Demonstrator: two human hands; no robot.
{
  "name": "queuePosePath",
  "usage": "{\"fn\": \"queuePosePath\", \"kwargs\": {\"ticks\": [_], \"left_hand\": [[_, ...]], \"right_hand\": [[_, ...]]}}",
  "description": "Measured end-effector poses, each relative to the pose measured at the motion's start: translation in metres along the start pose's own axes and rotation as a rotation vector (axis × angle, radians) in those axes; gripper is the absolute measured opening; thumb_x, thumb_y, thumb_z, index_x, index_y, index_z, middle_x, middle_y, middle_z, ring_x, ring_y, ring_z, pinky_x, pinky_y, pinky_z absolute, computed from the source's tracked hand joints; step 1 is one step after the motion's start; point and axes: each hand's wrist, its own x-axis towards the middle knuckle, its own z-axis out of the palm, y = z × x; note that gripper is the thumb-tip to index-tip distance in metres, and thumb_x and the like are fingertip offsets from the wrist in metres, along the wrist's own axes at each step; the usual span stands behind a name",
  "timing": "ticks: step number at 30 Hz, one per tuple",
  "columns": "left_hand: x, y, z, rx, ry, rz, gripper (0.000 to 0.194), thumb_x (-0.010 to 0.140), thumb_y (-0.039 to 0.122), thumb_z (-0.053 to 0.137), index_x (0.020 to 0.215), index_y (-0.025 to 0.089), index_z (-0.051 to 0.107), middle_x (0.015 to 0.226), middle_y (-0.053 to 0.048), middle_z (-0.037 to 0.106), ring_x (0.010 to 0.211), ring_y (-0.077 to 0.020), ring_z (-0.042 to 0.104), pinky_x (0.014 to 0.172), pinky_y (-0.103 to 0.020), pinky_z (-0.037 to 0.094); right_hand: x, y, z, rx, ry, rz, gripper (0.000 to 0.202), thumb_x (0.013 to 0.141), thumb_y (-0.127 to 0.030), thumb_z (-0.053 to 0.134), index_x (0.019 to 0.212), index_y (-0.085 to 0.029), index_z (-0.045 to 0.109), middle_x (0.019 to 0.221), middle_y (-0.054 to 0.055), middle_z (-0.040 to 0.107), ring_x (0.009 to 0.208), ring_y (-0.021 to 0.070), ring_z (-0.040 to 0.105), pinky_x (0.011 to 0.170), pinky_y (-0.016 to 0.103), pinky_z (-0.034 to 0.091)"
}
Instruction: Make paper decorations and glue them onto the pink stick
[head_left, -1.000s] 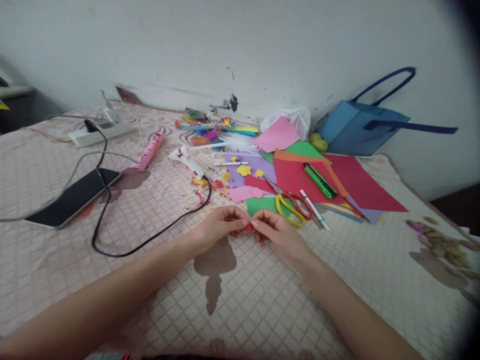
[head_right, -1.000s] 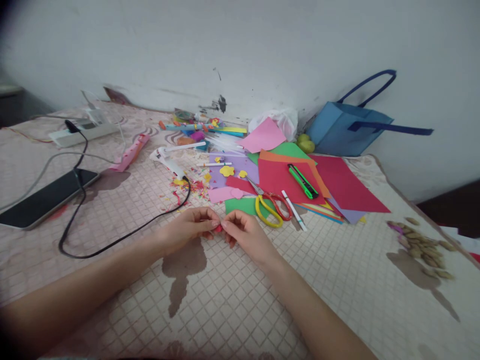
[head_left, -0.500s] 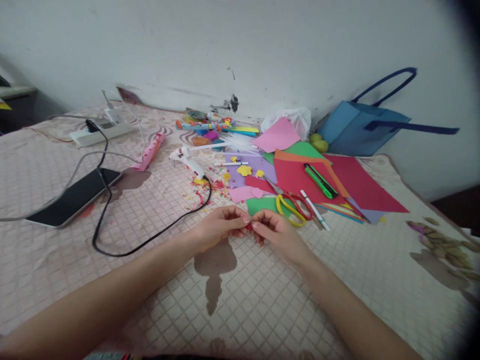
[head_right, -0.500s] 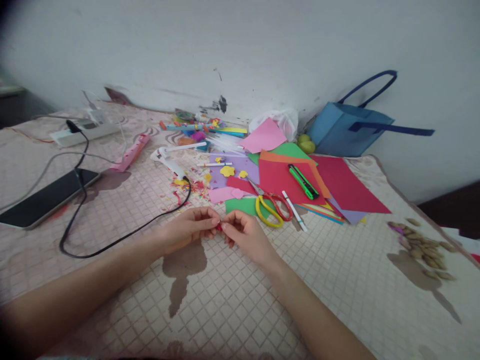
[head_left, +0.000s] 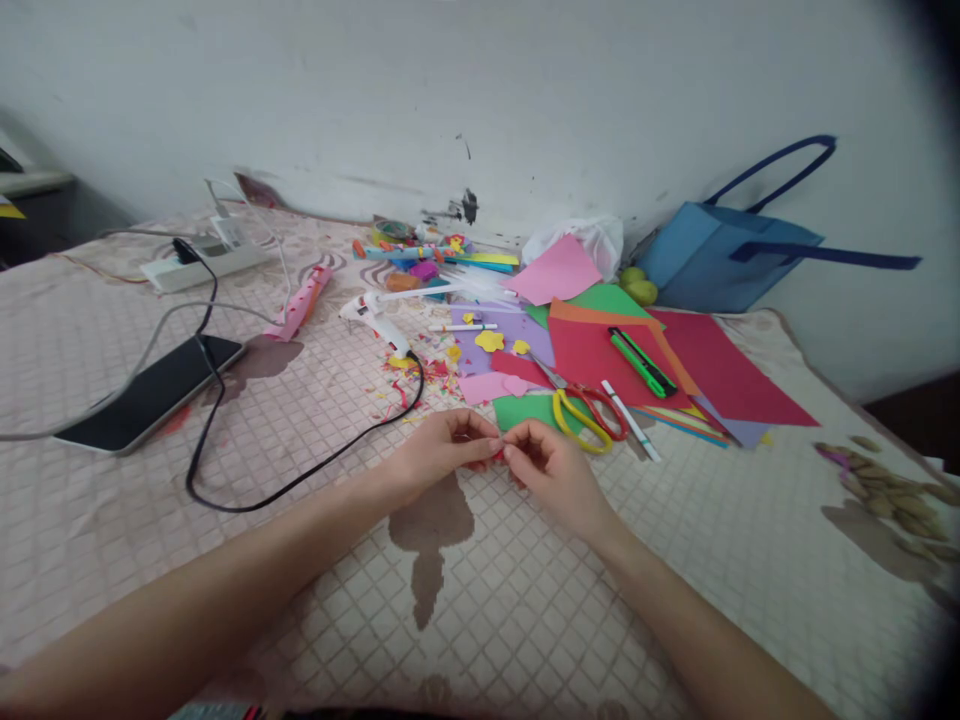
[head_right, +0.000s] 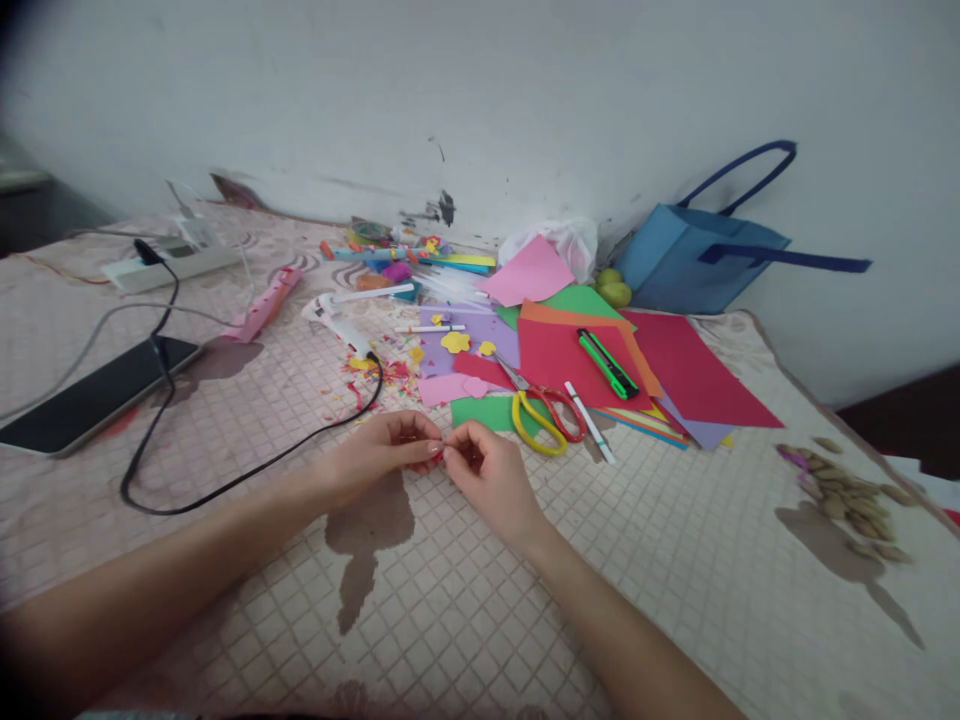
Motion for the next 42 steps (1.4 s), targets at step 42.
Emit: {"fn": "queuePosePath", "kwargs": {"ticks": [42], "left_hand": [[0.0007, 0.0052, -0.0066, -0.118, -0.022, -0.099, 0.023, 0.068, 0.023, 0.072, 0.084, 0.012, 0.059, 0.071, -0.002, 0.063, 0.058, -0.0071, 0.057, 0.059, -0.021, 0.043]], "right_hand": [[0.0011, 0.0002, -0.0009, 0.347, -0.145, 0.260, 0.024, 0.077, -0.041, 0.060, 0.070, -0.019, 0.052, 0.060, -0.004, 0.054, 0.046, 0.0072, 0.047, 0.043, 0.021, 0.038]]}}
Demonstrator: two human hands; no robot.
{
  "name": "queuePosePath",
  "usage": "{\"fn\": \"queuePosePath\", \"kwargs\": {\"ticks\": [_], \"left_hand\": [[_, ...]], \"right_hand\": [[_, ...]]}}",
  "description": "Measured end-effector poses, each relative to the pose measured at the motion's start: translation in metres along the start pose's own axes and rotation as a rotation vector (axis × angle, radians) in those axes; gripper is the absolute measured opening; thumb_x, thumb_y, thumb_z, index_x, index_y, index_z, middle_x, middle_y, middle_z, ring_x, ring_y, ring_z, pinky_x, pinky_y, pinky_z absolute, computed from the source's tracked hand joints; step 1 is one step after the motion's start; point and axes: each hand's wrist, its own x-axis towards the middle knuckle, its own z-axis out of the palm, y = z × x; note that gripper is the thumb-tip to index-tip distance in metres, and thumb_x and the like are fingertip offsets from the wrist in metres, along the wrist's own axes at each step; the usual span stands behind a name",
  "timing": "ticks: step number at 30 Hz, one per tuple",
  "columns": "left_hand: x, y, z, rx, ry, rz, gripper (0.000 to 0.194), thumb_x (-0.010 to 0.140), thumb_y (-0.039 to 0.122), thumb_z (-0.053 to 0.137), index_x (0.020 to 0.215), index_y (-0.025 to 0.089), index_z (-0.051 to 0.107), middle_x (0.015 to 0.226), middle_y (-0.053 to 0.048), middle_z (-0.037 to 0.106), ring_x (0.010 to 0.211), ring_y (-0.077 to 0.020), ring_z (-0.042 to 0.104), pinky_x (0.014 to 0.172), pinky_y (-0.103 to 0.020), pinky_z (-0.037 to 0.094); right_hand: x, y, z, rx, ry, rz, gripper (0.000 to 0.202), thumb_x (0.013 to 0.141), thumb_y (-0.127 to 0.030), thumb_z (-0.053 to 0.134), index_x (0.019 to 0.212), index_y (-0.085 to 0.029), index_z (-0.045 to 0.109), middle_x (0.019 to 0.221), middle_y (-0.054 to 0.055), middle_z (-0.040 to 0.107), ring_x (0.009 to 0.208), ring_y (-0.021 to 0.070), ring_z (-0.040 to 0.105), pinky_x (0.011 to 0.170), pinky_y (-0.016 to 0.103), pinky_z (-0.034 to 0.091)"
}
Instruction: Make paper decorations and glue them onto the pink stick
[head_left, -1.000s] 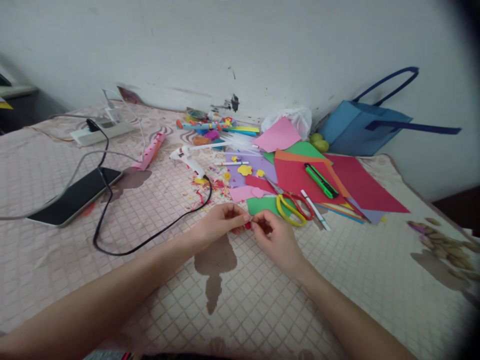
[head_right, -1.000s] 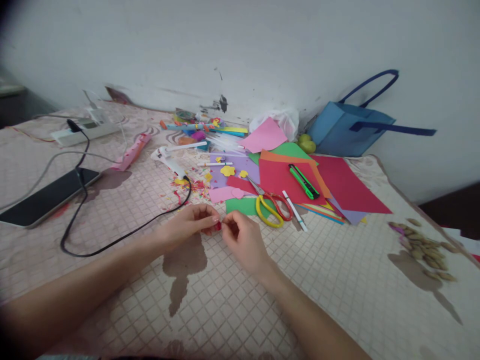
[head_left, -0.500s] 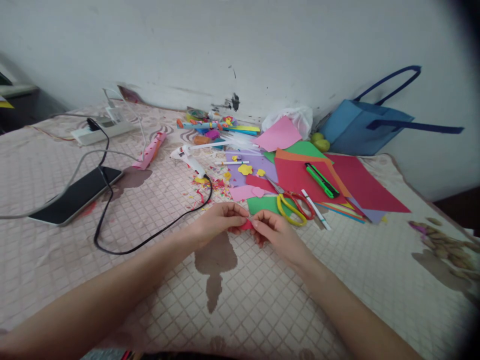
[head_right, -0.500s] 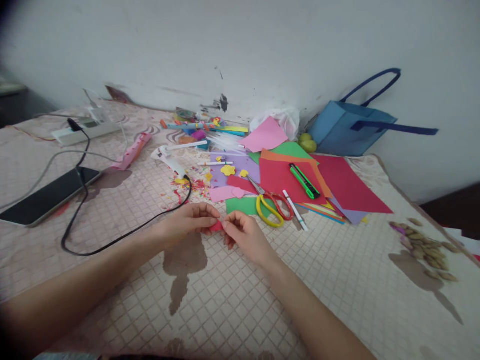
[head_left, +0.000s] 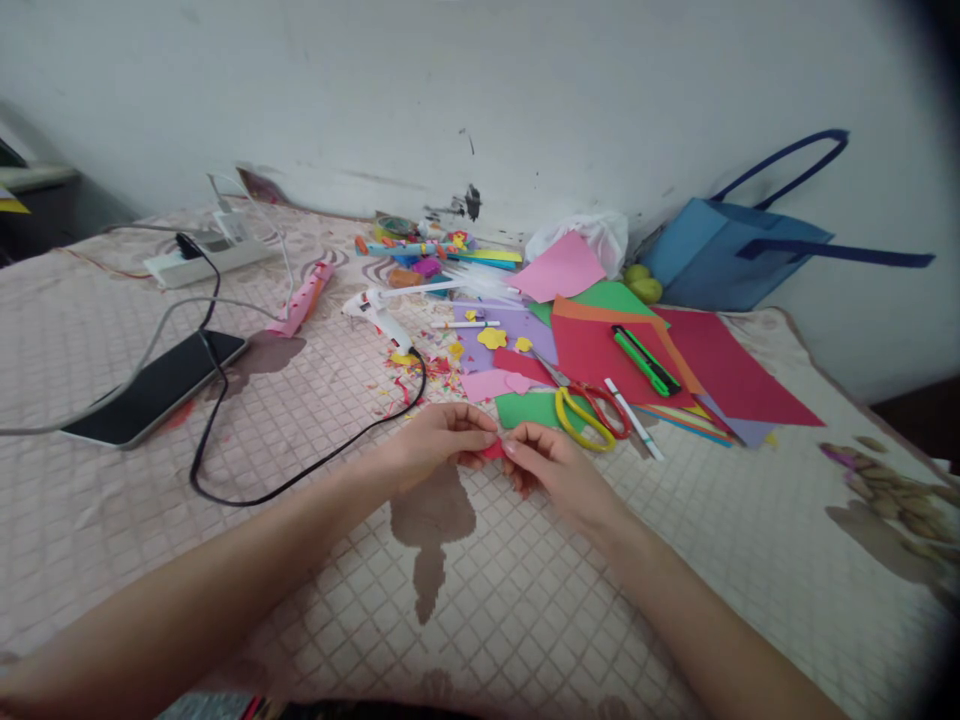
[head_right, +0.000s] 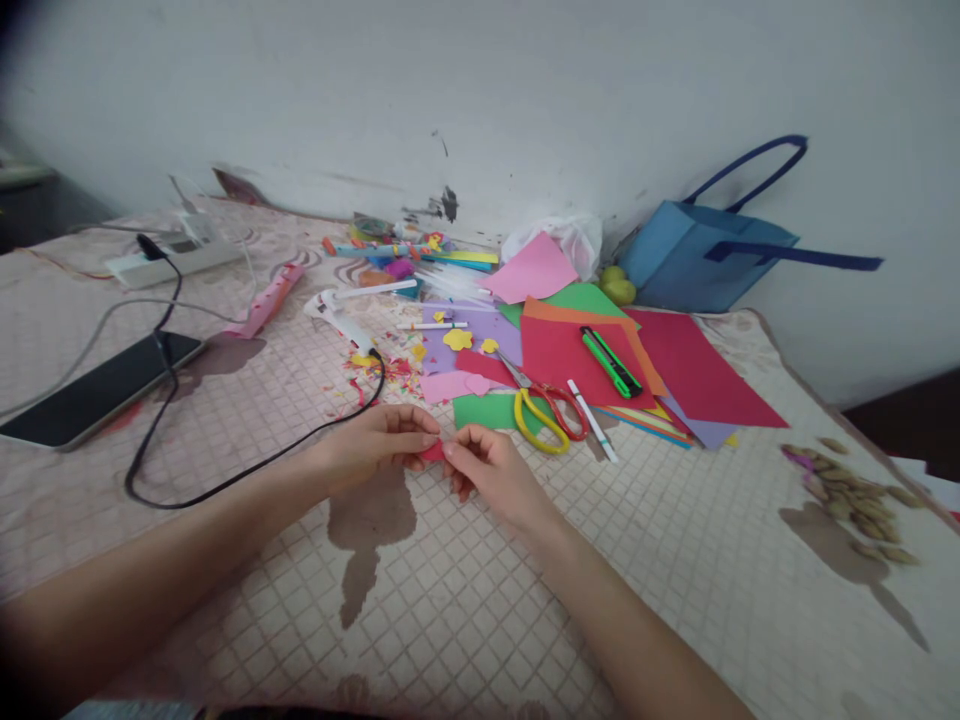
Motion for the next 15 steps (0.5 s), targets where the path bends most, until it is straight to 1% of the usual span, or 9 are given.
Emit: {"fn": "queuePosePath", "kwargs": {"ticks": [3, 6, 15], "left_hand": [[-0.0002, 0.0010, -0.0014, -0.064, -0.016, -0.041, 0.023, 0.070, 0.025, 0.071, 0.084, 0.012, 0.059, 0.074, -0.003, 0.065, 0.061, -0.0083, 0.059, 0.063, -0.023, 0.045], [0.0002, 0.0012, -0.0025, -0.075, -0.023, -0.056, 0.023, 0.072, 0.025, 0.070, 0.085, 0.011, 0.059, 0.075, -0.005, 0.065, 0.063, -0.0090, 0.061, 0.065, -0.023, 0.046], [0.0003, 0.0005, -0.0020, -0.063, -0.022, -0.067, 0.021, 0.073, 0.027, 0.069, 0.083, 0.011, 0.059, 0.074, -0.004, 0.065, 0.063, -0.0082, 0.060, 0.064, -0.021, 0.046]], "right_hand": [[0.0009, 0.0009, -0.0009, 0.065, 0.020, 0.045, 0.023, 0.076, -0.039, 0.061, 0.070, -0.019, 0.052, 0.060, -0.004, 0.055, 0.046, 0.0070, 0.047, 0.042, 0.020, 0.037], [0.0013, 0.0009, -0.0014, 0.110, 0.016, 0.081, 0.022, 0.076, -0.037, 0.061, 0.069, -0.018, 0.052, 0.060, -0.003, 0.055, 0.045, 0.0067, 0.047, 0.041, 0.019, 0.037], [0.0011, 0.0000, 0.0005, 0.147, 0.013, 0.111, 0.021, 0.074, -0.035, 0.062, 0.068, -0.018, 0.052, 0.059, -0.004, 0.055, 0.044, 0.0063, 0.047, 0.039, 0.020, 0.036]]}}
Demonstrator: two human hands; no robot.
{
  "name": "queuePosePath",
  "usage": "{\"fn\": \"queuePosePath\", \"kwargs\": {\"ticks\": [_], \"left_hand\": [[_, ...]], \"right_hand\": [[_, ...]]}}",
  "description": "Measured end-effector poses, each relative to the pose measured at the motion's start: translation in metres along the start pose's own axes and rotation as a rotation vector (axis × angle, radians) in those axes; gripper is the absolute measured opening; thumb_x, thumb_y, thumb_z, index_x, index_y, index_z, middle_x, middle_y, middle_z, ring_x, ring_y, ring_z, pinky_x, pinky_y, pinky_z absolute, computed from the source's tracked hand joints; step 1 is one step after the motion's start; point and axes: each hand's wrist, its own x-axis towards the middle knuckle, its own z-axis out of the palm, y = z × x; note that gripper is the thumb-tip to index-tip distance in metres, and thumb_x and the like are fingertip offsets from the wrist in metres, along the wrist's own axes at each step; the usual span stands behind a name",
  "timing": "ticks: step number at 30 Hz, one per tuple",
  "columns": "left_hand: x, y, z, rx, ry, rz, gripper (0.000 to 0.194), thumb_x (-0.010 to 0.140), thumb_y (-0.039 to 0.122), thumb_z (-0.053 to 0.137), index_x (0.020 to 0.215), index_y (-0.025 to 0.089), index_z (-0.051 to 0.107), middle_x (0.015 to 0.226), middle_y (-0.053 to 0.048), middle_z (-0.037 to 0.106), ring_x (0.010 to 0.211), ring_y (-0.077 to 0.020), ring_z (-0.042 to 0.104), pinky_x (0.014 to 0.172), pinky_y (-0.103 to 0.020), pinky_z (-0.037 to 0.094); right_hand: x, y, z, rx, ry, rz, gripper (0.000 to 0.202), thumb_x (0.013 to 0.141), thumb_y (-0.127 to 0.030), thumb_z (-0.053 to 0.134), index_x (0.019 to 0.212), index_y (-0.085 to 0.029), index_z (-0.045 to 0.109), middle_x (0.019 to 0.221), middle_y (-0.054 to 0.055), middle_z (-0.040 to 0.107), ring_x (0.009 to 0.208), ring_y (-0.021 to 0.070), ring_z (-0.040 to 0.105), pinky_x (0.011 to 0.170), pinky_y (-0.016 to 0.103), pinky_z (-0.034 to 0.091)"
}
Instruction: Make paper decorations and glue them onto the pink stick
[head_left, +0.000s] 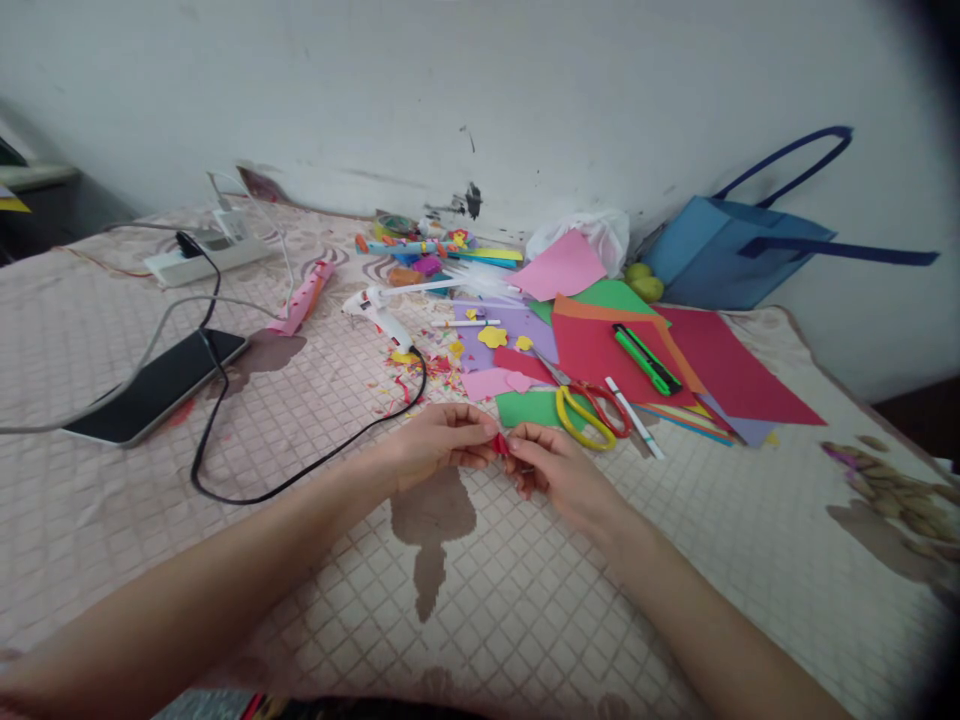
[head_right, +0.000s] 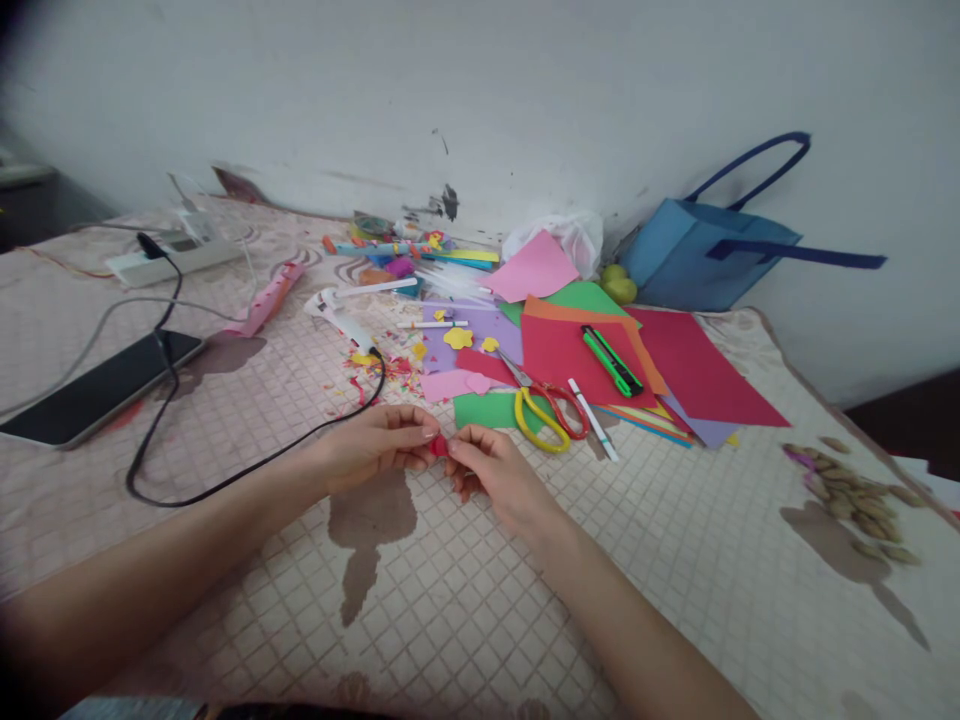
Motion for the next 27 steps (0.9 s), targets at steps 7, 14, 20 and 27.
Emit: {"fn": "queuePosePath", "kwargs": {"ticks": [7, 14, 20, 27], "left_hand": [[0.0003, -0.0015, -0.0013, -0.043, -0.019, -0.020, 0.025, 0.068, 0.021, 0.072, 0.086, 0.011, 0.058, 0.077, -0.005, 0.065, 0.063, -0.0089, 0.061, 0.066, -0.023, 0.046], [-0.0006, -0.0029, -0.0006, -0.047, -0.023, -0.041, 0.025, 0.068, 0.018, 0.072, 0.089, 0.011, 0.059, 0.076, -0.003, 0.065, 0.058, -0.0063, 0.059, 0.063, -0.021, 0.045], [0.0001, -0.0043, -0.0006, -0.067, -0.033, -0.064, 0.025, 0.068, 0.018, 0.072, 0.088, 0.011, 0.060, 0.077, -0.002, 0.065, 0.059, -0.0058, 0.059, 0.064, -0.021, 0.045], [0.0016, -0.0063, -0.0022, -0.047, -0.040, -0.073, 0.024, 0.068, 0.019, 0.072, 0.088, 0.012, 0.059, 0.074, -0.002, 0.065, 0.057, -0.0061, 0.058, 0.063, -0.022, 0.045]], "right_hand": [[-0.0001, 0.0000, -0.0014, 0.042, -0.026, 0.027, 0.019, 0.073, -0.034, 0.063, 0.069, -0.018, 0.053, 0.057, -0.004, 0.055, 0.044, 0.0062, 0.048, 0.039, 0.018, 0.037], [0.0003, -0.0006, -0.0003, 0.132, -0.050, 0.107, 0.015, 0.071, -0.029, 0.064, 0.070, -0.018, 0.055, 0.052, -0.005, 0.055, 0.040, 0.0058, 0.046, 0.035, 0.016, 0.033], [0.0010, -0.0002, -0.0005, 0.180, -0.070, 0.129, 0.013, 0.070, -0.027, 0.063, 0.069, -0.017, 0.054, 0.051, -0.004, 0.056, 0.038, 0.0053, 0.045, 0.033, 0.015, 0.031], [-0.0002, -0.0016, 0.0008, 0.151, -0.052, 0.131, 0.014, 0.069, -0.027, 0.062, 0.068, -0.018, 0.052, 0.051, -0.004, 0.055, 0.038, 0.0053, 0.044, 0.033, 0.016, 0.032]]}}
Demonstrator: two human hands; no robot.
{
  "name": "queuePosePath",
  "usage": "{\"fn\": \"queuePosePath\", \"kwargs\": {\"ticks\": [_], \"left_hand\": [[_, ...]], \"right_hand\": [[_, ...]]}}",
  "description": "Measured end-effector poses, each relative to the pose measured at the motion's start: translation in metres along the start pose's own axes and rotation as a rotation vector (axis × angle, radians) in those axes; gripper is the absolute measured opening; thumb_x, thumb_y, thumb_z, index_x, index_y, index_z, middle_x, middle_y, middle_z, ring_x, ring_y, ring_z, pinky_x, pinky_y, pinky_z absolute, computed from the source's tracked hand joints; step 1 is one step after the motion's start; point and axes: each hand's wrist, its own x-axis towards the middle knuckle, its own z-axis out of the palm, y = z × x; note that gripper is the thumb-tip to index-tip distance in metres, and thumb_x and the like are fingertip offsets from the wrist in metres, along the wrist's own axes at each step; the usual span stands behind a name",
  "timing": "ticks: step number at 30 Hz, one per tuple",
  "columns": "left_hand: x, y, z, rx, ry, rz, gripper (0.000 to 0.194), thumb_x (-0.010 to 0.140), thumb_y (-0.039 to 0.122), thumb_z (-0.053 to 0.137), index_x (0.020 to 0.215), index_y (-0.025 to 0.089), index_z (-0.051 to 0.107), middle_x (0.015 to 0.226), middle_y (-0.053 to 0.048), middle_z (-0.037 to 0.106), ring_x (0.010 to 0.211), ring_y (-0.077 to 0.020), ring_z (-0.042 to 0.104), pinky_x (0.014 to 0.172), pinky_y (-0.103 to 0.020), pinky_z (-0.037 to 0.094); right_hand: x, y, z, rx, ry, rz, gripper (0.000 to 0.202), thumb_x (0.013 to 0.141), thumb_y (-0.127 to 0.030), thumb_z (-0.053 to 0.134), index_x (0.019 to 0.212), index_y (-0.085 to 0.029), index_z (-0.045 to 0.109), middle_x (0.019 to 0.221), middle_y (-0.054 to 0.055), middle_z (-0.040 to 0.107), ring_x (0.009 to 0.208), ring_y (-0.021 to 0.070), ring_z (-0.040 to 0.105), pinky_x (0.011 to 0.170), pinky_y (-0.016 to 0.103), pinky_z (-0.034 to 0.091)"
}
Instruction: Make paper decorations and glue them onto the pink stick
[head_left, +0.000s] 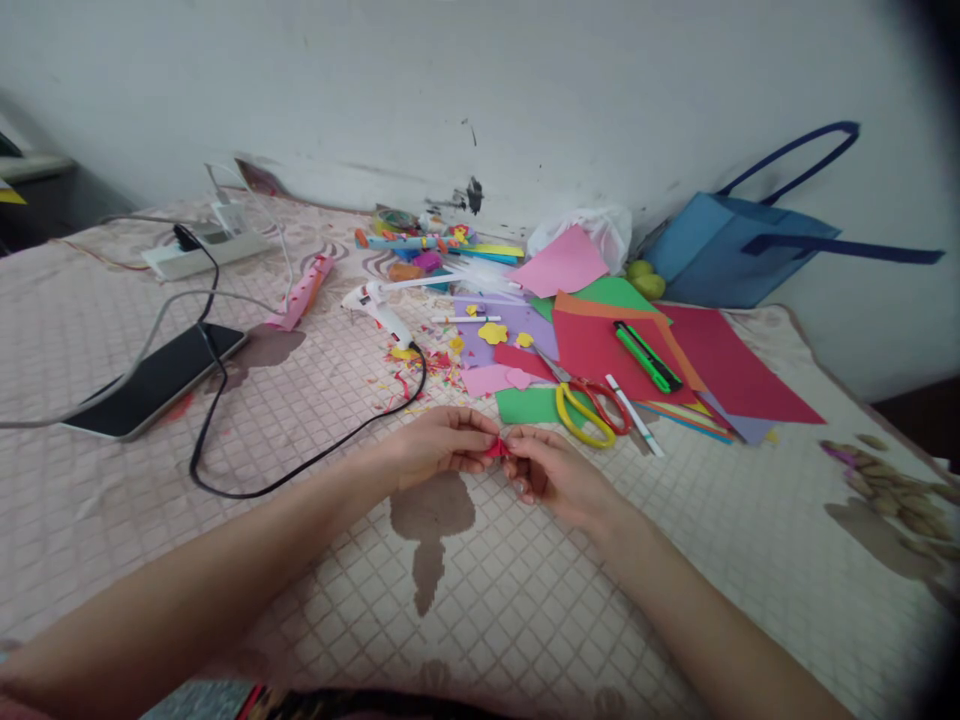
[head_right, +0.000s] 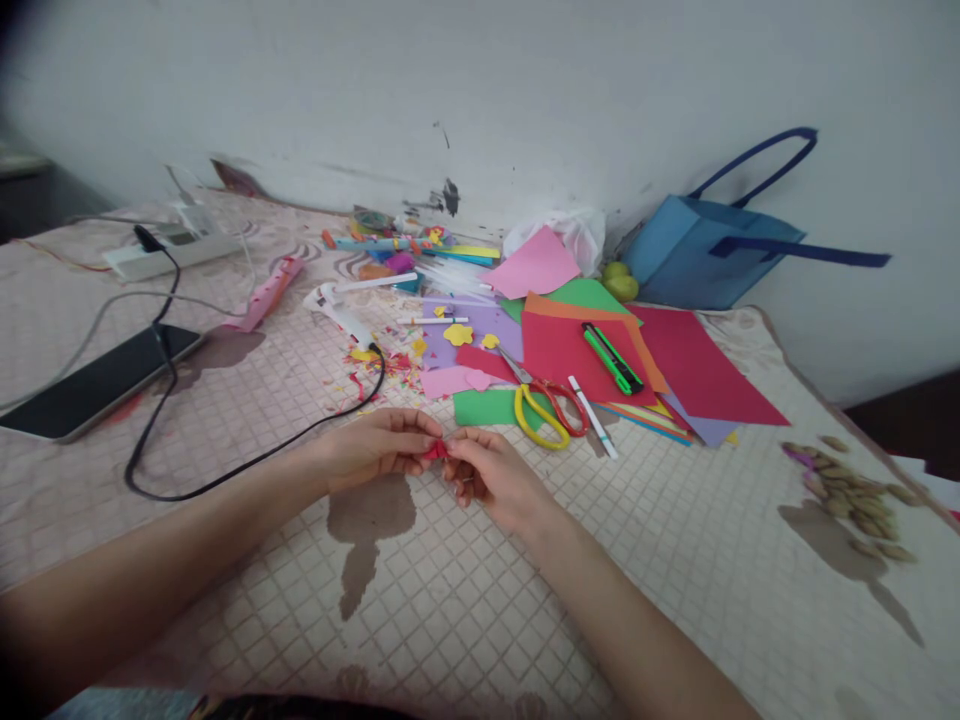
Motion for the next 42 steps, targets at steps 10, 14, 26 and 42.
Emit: {"fn": "queuePosePath", "kwargs": {"ticks": [10, 14, 26, 42], "left_hand": [[-0.0007, 0.0006, 0.0059, 0.173, 0.085, 0.105, 0.022, 0.071, 0.030, 0.068, 0.075, 0.013, 0.056, 0.065, -0.001, 0.063, 0.053, -0.0066, 0.055, 0.057, -0.021, 0.043], [-0.0017, 0.0024, 0.0069, 0.249, 0.109, 0.116, 0.028, 0.072, 0.038, 0.067, 0.073, 0.013, 0.056, 0.063, 0.000, 0.061, 0.053, -0.0071, 0.055, 0.057, -0.022, 0.043], [-0.0014, 0.0044, 0.0005, -0.077, 0.004, -0.070, 0.016, 0.069, 0.017, 0.070, 0.081, 0.012, 0.060, 0.069, -0.001, 0.064, 0.056, -0.0055, 0.057, 0.060, -0.019, 0.045], [-0.0022, 0.0053, 0.0031, 0.060, 0.051, 0.018, 0.017, 0.068, 0.018, 0.069, 0.079, 0.013, 0.057, 0.066, 0.001, 0.062, 0.052, -0.0055, 0.055, 0.054, -0.018, 0.044]], "right_hand": [[-0.0009, 0.0053, 0.0015, -0.379, 0.104, -0.248, 0.017, 0.078, -0.029, 0.054, 0.066, -0.019, 0.047, 0.054, -0.006, 0.052, 0.038, 0.0055, 0.044, 0.036, 0.018, 0.036], [-0.0009, 0.0071, 0.0007, -0.521, 0.145, -0.333, 0.018, 0.078, -0.027, 0.053, 0.064, -0.020, 0.045, 0.051, -0.007, 0.048, 0.038, 0.0063, 0.043, 0.037, 0.019, 0.036], [-0.0026, 0.0006, 0.0031, -0.145, 0.039, -0.109, 0.022, 0.075, -0.038, 0.060, 0.070, -0.018, 0.053, 0.057, -0.003, 0.057, 0.042, 0.0069, 0.048, 0.036, 0.018, 0.036], [-0.0042, -0.0006, 0.0054, -0.181, 0.056, -0.160, 0.033, 0.078, -0.048, 0.057, 0.068, -0.016, 0.055, 0.059, -0.002, 0.056, 0.042, 0.0069, 0.048, 0.035, 0.019, 0.036]]}}
